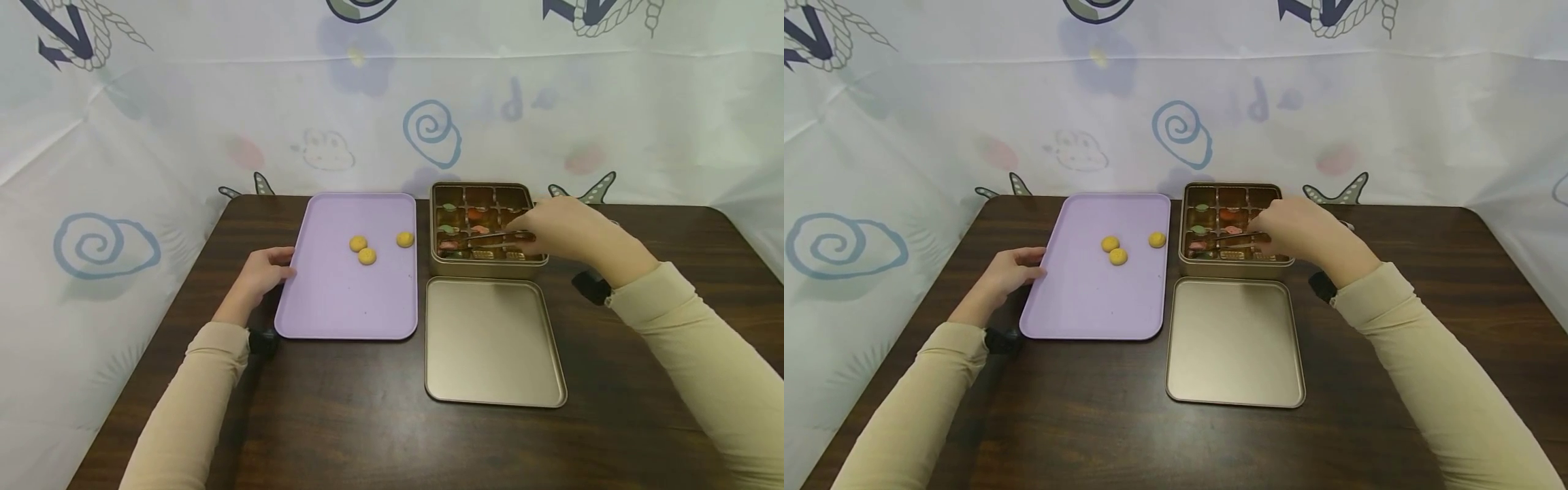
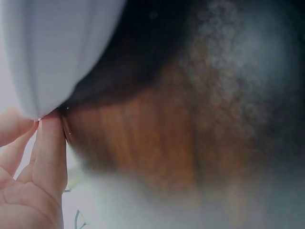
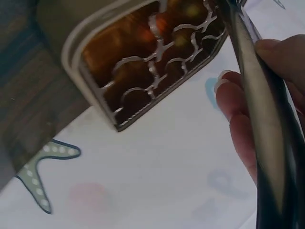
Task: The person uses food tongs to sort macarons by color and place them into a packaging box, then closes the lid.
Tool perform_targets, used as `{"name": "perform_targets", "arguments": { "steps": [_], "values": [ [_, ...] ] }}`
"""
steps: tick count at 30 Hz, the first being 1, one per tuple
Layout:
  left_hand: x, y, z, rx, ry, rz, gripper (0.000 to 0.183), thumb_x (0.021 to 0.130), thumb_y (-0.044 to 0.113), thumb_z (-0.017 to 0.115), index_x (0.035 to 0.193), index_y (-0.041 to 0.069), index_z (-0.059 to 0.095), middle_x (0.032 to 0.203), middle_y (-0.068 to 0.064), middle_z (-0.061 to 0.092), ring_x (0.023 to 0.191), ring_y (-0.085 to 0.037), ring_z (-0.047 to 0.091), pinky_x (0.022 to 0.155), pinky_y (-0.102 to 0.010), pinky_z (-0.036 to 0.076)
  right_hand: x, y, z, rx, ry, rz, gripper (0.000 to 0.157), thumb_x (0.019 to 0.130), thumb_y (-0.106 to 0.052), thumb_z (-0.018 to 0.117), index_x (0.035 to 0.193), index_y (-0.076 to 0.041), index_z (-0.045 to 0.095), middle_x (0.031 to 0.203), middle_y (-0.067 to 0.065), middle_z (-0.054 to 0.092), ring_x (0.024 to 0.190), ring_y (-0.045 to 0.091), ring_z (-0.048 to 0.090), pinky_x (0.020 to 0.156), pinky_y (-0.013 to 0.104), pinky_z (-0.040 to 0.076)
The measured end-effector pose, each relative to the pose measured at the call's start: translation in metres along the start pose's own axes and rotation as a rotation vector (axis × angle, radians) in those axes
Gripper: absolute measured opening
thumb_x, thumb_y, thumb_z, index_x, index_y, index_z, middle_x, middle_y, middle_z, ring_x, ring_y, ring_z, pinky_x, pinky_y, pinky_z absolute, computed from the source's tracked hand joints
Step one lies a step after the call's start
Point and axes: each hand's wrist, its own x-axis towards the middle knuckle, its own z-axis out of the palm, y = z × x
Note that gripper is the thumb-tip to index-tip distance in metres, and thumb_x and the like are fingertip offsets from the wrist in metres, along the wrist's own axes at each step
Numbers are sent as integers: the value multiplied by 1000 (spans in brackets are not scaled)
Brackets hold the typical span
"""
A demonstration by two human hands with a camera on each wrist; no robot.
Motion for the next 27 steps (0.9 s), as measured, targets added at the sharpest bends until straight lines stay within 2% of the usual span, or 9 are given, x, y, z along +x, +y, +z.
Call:
{"name": "perform_targets", "arguments": {
  "steps": [6,8,11,14,15,18,21,23,27],
  "values": [
    [0,2,0,3,1,9,54,92,-2,49,144,-6,35,144,-29,42,128,-39,46,107,-48,43,-26,21,11,136,117,65,29,85,-14,68,114,-11,70,51,-4,51,44,8,30,48,24,28],
    [0,3,0,6,1,8,54,92,-2,49,144,-6,35,144,-29,42,128,-39,46,107,-48,43,-37,28,16,181,146,96,29,85,-15,69,114,-11,70,53,-4,54,43,6,28,48,23,27],
    [0,4,0,12,3,6,54,92,-1,49,144,-6,35,144,-29,42,127,-39,47,107,-48,44,-52,38,24,255,148,174,31,86,-18,69,117,-12,69,73,4,69,43,7,30,50,23,29],
    [0,4,-1,16,6,4,54,93,-1,49,144,-6,35,145,-28,41,127,-39,47,107,-48,44,-66,47,33,313,128,251,34,88,-21,67,121,-12,67,95,12,74,46,8,36,52,24,32],
    [0,4,-1,17,6,3,54,93,-1,49,144,-5,35,145,-28,41,127,-39,47,107,-48,44,-70,50,37,332,132,261,35,88,-22,67,121,-11,66,102,13,73,50,8,43,54,25,35],
    [0,4,-1,16,8,0,54,93,-1,49,144,-5,35,145,-28,42,127,-39,48,106,-47,44,-79,55,48,394,126,290,37,89,-24,67,123,-9,65,106,14,72,67,14,61,59,28,46],
    [0,3,0,17,12,0,53,93,-1,49,144,-6,35,144,-28,42,126,-38,48,106,-48,44,-83,57,58,449,126,296,38,89,-26,67,123,-8,65,109,15,72,89,26,68,69,37,54],
    [0,2,0,15,13,0,53,93,-1,49,144,-6,35,144,-28,42,126,-38,48,106,-48,44,-83,57,63,476,123,302,39,88,-26,67,123,-9,65,111,14,72,94,29,68,71,39,55],
    [0,1,1,14,14,-1,53,92,-1,49,144,-5,36,144,-28,42,126,-38,48,106,-47,44,-82,56,71,496,126,282,38,88,-24,67,122,-6,65,108,15,72,93,29,68,70,38,55]
  ]
}}
